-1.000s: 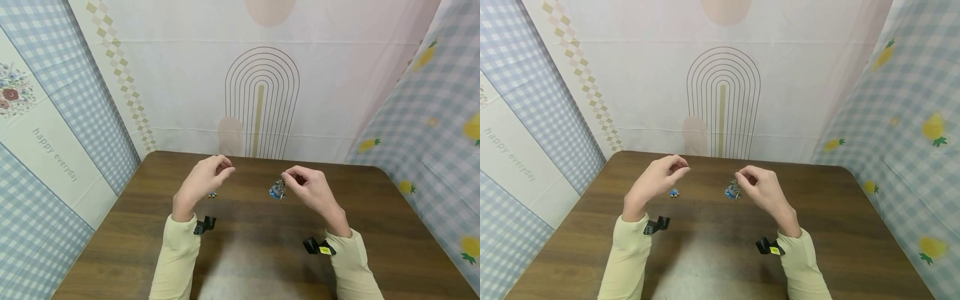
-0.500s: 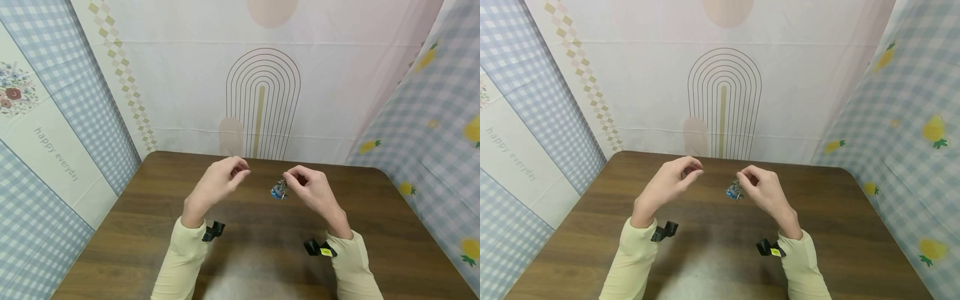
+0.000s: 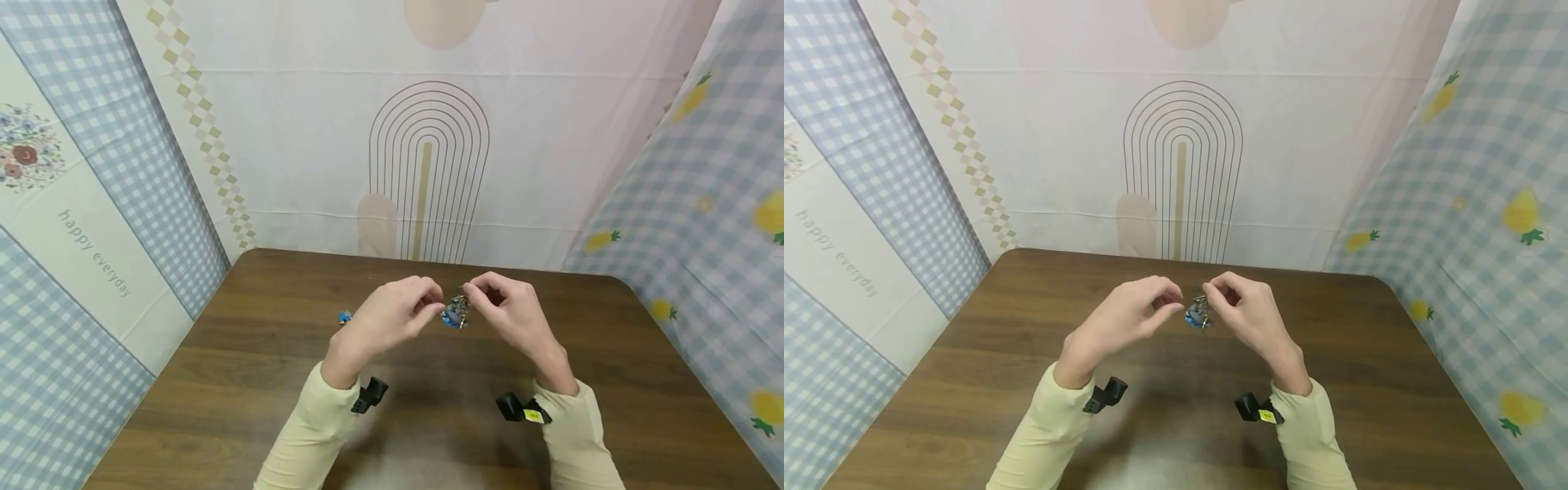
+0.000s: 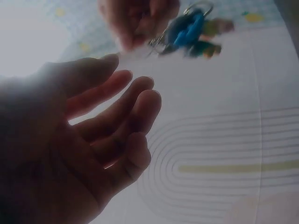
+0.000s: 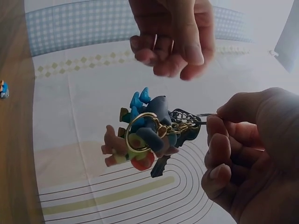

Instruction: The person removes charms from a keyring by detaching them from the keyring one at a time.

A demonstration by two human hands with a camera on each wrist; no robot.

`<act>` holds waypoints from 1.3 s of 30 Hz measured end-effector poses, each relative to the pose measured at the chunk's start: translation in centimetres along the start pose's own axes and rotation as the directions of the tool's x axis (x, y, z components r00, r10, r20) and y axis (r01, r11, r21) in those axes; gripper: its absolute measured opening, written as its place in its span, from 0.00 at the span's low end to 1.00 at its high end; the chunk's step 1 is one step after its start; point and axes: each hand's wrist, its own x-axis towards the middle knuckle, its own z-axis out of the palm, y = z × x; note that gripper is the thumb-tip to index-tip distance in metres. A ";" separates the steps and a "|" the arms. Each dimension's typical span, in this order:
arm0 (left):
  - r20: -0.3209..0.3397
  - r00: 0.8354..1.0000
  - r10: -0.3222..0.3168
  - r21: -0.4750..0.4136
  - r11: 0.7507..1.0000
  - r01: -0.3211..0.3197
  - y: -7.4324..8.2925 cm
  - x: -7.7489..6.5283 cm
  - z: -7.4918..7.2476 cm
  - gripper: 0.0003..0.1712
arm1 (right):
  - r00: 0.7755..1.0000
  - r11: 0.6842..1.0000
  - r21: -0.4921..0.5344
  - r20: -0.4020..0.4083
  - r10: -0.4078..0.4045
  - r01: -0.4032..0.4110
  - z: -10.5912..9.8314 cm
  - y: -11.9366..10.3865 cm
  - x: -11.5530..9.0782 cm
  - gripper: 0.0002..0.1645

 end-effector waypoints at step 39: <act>-0.093 0.995 0.032 0.206 0.978 -0.012 1.5 -1.1 2.1 0.08 | 1.000 0.992 0.128 0.004 0.013 -0.014 0.4 -2.3 -1.4 0.05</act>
